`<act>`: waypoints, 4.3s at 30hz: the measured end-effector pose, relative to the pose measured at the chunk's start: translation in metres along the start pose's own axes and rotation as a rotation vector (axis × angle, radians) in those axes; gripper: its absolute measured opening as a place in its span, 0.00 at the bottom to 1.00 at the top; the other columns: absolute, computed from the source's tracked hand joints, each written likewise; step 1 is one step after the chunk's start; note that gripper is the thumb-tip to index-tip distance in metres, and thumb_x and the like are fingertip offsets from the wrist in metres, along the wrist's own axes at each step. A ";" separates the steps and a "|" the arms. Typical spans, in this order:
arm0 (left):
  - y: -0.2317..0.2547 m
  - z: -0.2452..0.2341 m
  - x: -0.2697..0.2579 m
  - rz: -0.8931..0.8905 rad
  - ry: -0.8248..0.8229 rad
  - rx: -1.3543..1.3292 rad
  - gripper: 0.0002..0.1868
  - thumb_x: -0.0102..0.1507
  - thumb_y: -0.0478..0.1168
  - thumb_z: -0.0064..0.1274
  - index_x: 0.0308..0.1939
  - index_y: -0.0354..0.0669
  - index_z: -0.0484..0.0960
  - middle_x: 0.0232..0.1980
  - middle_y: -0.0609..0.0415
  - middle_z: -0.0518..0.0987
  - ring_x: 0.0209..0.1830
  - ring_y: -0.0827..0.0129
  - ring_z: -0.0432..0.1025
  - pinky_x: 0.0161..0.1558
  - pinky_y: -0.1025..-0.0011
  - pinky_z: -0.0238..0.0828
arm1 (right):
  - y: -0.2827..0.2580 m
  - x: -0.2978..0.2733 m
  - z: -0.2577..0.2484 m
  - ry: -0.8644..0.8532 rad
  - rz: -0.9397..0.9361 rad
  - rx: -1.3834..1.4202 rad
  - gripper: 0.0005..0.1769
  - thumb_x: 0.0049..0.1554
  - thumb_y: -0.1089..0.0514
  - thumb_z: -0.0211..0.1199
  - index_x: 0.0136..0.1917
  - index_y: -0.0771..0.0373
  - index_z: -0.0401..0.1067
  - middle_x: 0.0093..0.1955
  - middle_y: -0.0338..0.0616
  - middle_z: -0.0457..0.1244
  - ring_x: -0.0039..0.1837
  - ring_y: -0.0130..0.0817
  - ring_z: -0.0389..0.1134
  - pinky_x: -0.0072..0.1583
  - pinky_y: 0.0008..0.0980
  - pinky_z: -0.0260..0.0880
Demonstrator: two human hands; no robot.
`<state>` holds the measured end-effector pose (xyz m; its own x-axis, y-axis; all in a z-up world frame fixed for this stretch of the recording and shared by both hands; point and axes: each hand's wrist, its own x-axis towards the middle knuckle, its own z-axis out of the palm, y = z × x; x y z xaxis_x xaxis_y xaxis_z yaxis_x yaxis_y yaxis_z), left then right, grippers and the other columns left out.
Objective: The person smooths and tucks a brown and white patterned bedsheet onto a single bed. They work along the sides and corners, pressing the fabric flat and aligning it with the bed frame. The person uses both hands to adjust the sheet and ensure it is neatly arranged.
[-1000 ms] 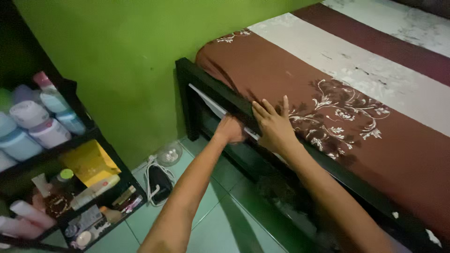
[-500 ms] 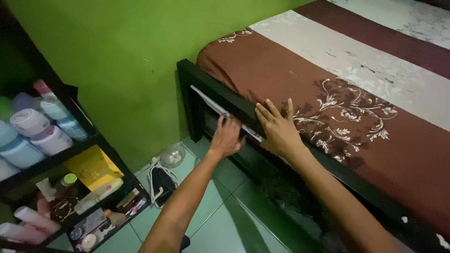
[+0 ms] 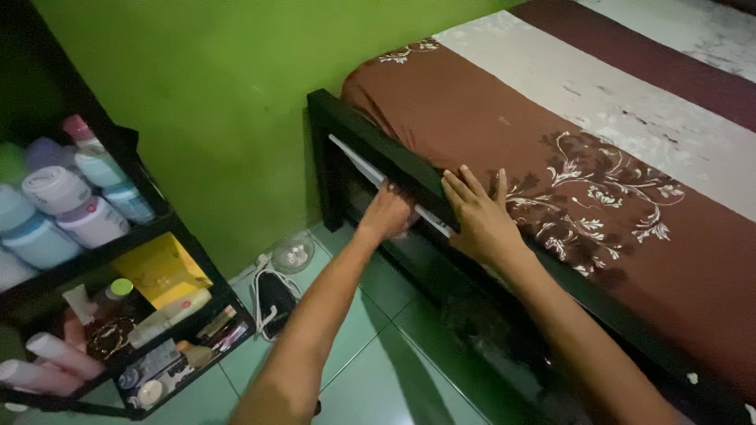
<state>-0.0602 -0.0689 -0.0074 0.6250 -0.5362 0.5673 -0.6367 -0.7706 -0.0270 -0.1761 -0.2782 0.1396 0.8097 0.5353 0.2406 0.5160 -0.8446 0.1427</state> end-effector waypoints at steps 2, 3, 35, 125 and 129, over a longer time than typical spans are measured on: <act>-0.012 -0.015 0.000 0.042 -0.103 -0.060 0.28 0.56 0.51 0.59 0.54 0.35 0.80 0.57 0.36 0.76 0.62 0.41 0.67 0.69 0.46 0.56 | 0.001 0.001 -0.002 0.011 -0.004 -0.008 0.56 0.41 0.56 0.74 0.78 0.65 0.53 0.83 0.43 0.44 0.84 0.44 0.38 0.76 0.75 0.28; -0.018 -0.022 -0.004 0.060 -0.155 -0.091 0.32 0.55 0.55 0.60 0.55 0.33 0.79 0.58 0.34 0.75 0.63 0.40 0.66 0.71 0.45 0.54 | 0.001 -0.001 -0.003 0.017 -0.009 -0.002 0.56 0.41 0.56 0.74 0.78 0.65 0.53 0.83 0.43 0.44 0.84 0.44 0.38 0.76 0.74 0.28; -0.062 -0.036 0.013 -0.362 0.089 0.228 0.22 0.64 0.53 0.46 0.55 0.46 0.82 0.56 0.46 0.79 0.60 0.48 0.67 0.58 0.31 0.52 | -0.005 0.003 -0.012 -0.058 0.007 -0.030 0.59 0.40 0.58 0.73 0.81 0.64 0.50 0.84 0.45 0.42 0.85 0.44 0.35 0.77 0.72 0.31; 0.043 -0.089 0.026 0.110 0.286 0.259 0.25 0.61 0.31 0.53 0.64 0.32 0.77 0.64 0.42 0.77 0.68 0.50 0.70 0.71 0.56 0.65 | 0.132 -0.073 -0.007 0.127 0.185 0.369 0.33 0.68 0.39 0.49 0.72 0.68 0.67 0.75 0.62 0.57 0.76 0.60 0.56 0.74 0.57 0.52; 0.084 -0.095 0.024 -0.106 0.195 0.518 0.32 0.59 0.35 0.54 0.69 0.36 0.72 0.69 0.45 0.73 0.71 0.50 0.65 0.72 0.51 0.59 | 0.121 -0.091 -0.021 0.104 0.230 0.398 0.29 0.66 0.40 0.50 0.68 0.63 0.72 0.66 0.60 0.66 0.67 0.59 0.66 0.71 0.52 0.64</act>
<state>-0.1414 -0.1138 0.0826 0.5473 -0.4107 0.7292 -0.2392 -0.9117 -0.3340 -0.1929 -0.4289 0.1549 0.8938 0.3140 0.3204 0.4101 -0.8613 -0.2999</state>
